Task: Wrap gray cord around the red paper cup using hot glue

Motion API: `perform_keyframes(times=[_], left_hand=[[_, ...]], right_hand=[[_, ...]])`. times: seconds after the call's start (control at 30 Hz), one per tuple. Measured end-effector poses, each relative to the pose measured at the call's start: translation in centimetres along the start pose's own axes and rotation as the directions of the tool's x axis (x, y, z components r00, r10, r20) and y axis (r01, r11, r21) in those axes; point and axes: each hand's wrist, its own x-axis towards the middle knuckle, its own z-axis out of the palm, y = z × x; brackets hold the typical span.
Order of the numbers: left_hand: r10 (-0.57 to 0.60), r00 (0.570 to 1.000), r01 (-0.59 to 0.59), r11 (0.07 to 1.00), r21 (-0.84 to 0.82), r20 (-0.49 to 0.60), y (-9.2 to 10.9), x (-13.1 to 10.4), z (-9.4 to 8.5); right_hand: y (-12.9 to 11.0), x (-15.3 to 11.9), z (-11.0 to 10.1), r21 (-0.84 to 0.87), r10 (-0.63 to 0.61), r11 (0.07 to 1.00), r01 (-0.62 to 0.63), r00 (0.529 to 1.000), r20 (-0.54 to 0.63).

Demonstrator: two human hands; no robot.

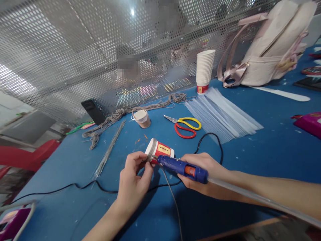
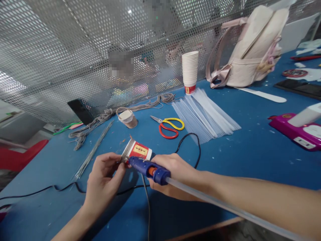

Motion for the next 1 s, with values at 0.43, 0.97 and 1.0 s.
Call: perform_keyframes(times=[0.43, 0.97, 1.0], left_hand=[[0.036, 0.999, -0.036, 0.999, 0.029, -0.005, -0.07, 0.05, -0.04], [0.076, 0.997, -0.075, 0.996, 0.045, -0.02, -0.07, 0.21, -0.09], [0.077, 0.997, -0.077, 0.996, 0.046, -0.019, -0.04, 0.2, -0.1]], right_hand=[[-0.27, -0.08, 0.03, -0.029, -0.012, 0.999, 0.013, 1.0, 0.017], [-0.26, -0.17, 0.15, -0.015, -0.019, 1.0, 0.02, 0.999, 0.027], [-0.26, -0.17, 0.17, -0.014, -0.02, 1.0, 0.021, 0.999, 0.027]])
